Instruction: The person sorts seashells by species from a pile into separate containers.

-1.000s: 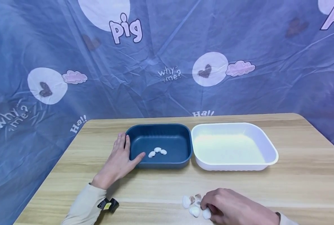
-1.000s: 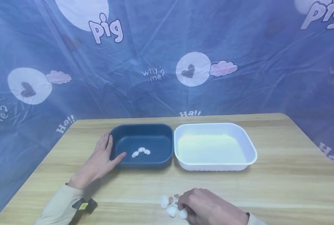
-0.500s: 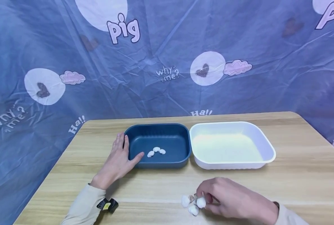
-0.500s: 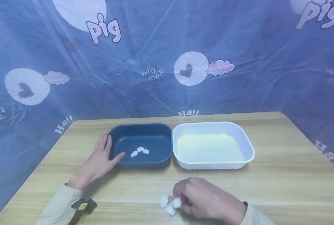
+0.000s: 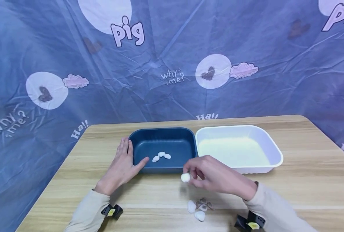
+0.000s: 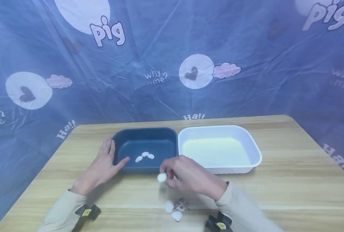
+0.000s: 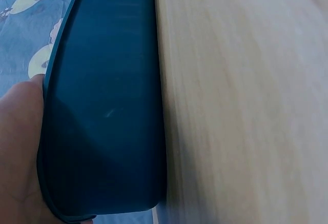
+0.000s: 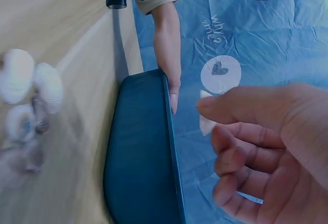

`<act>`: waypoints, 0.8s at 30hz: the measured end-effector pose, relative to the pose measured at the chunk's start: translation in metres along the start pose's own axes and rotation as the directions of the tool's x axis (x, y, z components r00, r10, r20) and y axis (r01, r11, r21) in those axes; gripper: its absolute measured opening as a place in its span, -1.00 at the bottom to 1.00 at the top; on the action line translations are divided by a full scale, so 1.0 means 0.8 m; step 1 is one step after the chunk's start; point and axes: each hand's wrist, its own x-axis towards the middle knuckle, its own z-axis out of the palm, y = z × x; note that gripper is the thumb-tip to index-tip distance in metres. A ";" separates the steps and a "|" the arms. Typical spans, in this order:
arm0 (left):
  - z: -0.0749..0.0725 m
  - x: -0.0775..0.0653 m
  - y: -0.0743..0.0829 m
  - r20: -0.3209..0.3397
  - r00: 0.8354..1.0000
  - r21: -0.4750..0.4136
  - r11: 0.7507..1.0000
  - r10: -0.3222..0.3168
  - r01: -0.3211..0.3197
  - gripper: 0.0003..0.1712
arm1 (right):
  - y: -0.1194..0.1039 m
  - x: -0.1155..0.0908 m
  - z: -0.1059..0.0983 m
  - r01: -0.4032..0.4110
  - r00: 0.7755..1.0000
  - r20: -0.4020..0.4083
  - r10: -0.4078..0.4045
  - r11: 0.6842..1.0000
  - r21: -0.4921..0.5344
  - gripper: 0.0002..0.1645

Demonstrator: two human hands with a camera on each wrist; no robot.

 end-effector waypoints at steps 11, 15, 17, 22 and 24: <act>0.001 0.000 -0.001 -0.010 1.000 0.008 1.000 -0.016 0.016 0.24 | 0.015 0.060 0.023 -0.078 0.995 -0.056 0.079 0.997 0.017 -0.80; 0.003 0.000 -0.001 -0.007 1.000 0.005 1.000 -0.017 0.017 0.25 | 0.019 0.072 0.032 -0.118 0.991 -0.059 0.120 0.992 0.038 -0.81; 0.004 0.000 -0.001 -0.013 1.000 0.008 1.000 -0.017 0.017 0.25 | 0.020 0.077 0.036 -0.137 0.988 -0.064 0.139 0.990 0.031 -0.81; 0.003 0.000 -0.002 -0.024 1.000 0.010 1.000 -0.008 0.008 0.24 | 0.024 0.094 0.042 -0.201 0.977 -0.070 0.199 0.980 -0.015 -0.82; 0.003 0.000 -0.001 -0.022 1.000 0.010 1.000 -0.002 0.003 0.24 | 0.027 0.100 0.045 -0.231 0.971 -0.066 0.229 0.972 -0.035 -0.82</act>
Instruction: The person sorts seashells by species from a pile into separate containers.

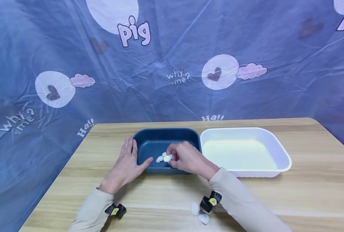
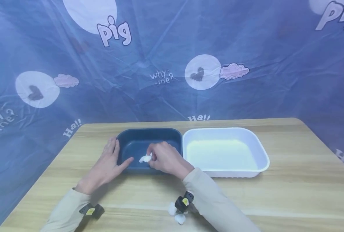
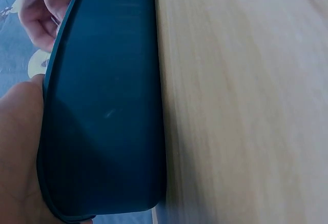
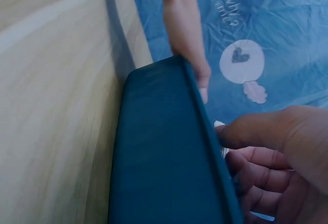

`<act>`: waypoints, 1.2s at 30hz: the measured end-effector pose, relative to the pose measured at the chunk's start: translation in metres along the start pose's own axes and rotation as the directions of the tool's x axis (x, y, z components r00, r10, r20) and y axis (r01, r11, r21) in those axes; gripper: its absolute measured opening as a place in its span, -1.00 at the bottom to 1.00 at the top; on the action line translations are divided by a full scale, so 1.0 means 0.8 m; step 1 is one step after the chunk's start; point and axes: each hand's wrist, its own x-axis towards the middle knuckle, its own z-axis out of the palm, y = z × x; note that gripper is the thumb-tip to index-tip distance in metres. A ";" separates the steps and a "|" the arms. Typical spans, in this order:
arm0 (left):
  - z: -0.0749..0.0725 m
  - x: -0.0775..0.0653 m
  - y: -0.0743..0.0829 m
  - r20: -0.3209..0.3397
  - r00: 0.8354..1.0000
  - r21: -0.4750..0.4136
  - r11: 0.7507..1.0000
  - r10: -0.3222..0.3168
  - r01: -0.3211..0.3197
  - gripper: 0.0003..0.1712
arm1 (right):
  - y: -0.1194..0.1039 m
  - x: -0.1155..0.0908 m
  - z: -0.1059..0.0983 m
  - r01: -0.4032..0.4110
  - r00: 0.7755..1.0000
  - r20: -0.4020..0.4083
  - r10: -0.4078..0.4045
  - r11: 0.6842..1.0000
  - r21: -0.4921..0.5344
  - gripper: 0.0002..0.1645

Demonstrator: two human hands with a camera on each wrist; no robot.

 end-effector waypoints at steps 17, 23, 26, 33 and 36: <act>0.005 0.001 0.005 0.007 1.000 -0.003 1.000 -0.002 0.002 0.22 | 0.016 0.028 0.034 -0.209 0.963 0.145 0.226 0.970 -0.122 -0.89; 0.005 0.000 0.001 0.006 1.000 -0.001 1.000 -0.014 0.014 0.22 | 0.015 0.037 0.040 -0.203 0.961 0.162 0.224 0.970 -0.137 -0.86; 0.004 0.000 0.001 0.006 1.000 0.000 1.000 -0.012 0.012 0.23 | 0.014 0.039 0.042 -0.198 0.962 0.159 0.220 0.970 -0.142 -0.85; 0.003 -0.001 -0.001 0.014 1.000 0.003 1.000 -0.018 0.018 0.23 | 0.017 0.041 0.046 -0.181 0.969 0.142 0.203 0.971 -0.159 -0.88; 0.002 -0.001 -0.002 0.013 1.000 0.004 1.000 -0.020 0.020 0.22 | 0.017 0.042 0.047 -0.163 0.974 0.127 0.186 0.972 -0.170 -0.88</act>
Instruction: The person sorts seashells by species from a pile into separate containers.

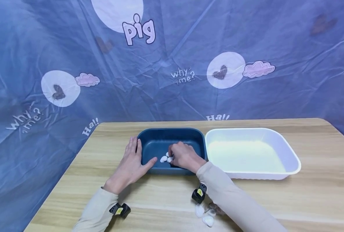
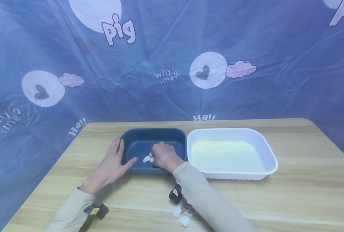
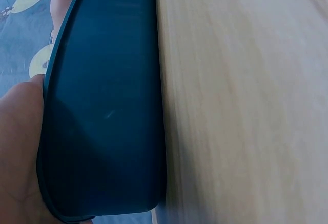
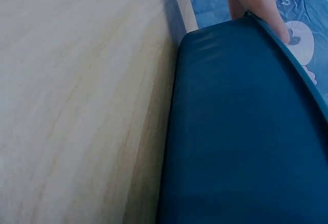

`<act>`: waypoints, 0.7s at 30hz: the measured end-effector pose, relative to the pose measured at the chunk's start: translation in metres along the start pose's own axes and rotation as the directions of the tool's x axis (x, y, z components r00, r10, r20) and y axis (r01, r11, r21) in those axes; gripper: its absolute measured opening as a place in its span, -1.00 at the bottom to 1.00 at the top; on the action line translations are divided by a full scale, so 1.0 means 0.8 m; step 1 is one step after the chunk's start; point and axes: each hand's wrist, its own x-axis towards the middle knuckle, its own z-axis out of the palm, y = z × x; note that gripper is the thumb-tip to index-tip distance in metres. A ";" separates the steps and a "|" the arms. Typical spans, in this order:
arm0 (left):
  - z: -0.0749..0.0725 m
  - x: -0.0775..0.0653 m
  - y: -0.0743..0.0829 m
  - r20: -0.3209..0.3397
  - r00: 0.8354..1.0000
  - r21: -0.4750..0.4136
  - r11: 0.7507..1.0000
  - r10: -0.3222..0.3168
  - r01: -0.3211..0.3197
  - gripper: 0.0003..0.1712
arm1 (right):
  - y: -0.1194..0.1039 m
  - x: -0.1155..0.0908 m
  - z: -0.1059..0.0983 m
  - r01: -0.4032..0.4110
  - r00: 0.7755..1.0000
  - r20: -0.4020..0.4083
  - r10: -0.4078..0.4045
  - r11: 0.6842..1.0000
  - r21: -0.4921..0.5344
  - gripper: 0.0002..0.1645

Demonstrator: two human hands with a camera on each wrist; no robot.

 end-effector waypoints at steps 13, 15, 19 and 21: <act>0.000 0.002 0.000 -0.004 1.000 -0.004 1.000 -0.004 0.004 0.21 | 0.000 0.002 -0.004 0.006 0.999 -0.038 -0.006 1.000 0.004 -0.83; 0.000 0.002 0.000 -0.002 1.000 -0.003 1.000 -0.002 0.002 0.22 | 0.001 -0.002 -0.009 0.005 0.998 -0.061 -0.004 1.000 0.019 -0.81; -0.001 0.003 0.001 0.007 1.000 -0.007 1.000 -0.002 0.002 0.22 | 0.003 -0.016 -0.027 0.027 0.989 -0.148 -0.019 0.998 0.051 -0.81; -0.001 0.003 0.000 0.011 1.000 -0.009 1.000 -0.005 0.005 0.22 | 0.005 -0.027 -0.036 0.057 0.979 -0.199 -0.045 0.997 0.058 -0.83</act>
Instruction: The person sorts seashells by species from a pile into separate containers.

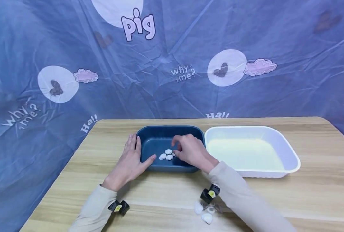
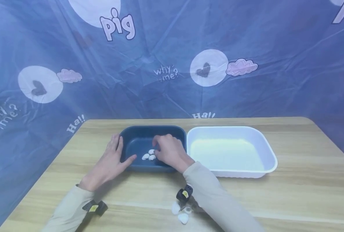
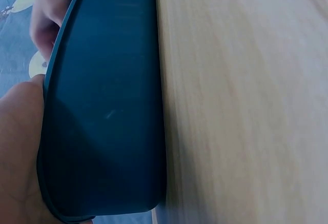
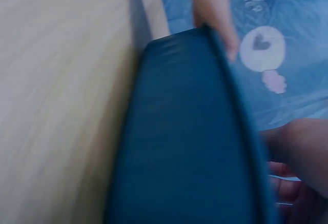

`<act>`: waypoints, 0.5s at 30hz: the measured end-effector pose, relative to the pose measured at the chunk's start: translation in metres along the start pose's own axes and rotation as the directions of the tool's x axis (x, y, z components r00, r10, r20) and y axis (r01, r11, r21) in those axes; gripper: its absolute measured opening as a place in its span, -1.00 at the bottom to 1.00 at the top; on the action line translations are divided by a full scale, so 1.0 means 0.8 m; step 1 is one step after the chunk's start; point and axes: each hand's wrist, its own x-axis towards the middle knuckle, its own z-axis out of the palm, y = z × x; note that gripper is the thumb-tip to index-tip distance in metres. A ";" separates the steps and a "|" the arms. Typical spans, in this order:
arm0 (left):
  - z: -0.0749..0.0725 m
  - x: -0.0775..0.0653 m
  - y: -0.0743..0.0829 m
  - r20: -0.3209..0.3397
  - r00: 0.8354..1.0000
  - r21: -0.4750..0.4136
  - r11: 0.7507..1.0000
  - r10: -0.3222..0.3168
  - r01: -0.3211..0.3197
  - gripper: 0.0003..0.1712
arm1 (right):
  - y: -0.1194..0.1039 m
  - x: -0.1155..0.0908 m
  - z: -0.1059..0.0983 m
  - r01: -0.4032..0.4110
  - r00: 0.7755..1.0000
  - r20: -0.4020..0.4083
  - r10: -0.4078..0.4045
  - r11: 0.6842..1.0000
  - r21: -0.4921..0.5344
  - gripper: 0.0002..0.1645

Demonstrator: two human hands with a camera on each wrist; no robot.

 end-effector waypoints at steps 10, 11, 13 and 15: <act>-0.001 0.000 -0.001 0.012 1.000 0.009 1.000 -0.008 0.008 0.23 | 0.007 -0.064 -0.041 0.157 0.984 -0.087 -0.153 0.987 0.043 -0.85; -0.001 0.000 0.000 0.012 1.000 0.011 1.000 -0.006 0.006 0.23 | 0.008 -0.071 -0.042 0.167 0.982 -0.092 -0.163 0.985 0.040 -0.84; -0.001 0.000 0.000 0.013 1.000 0.010 1.000 -0.002 0.002 0.23 | 0.009 -0.085 -0.044 0.185 0.979 -0.094 -0.181 0.982 0.036 -0.83; -0.001 0.001 0.000 0.012 1.000 0.004 1.000 -0.001 0.001 0.22 | 0.010 -0.096 -0.044 0.207 0.975 -0.089 -0.204 0.978 0.032 -0.82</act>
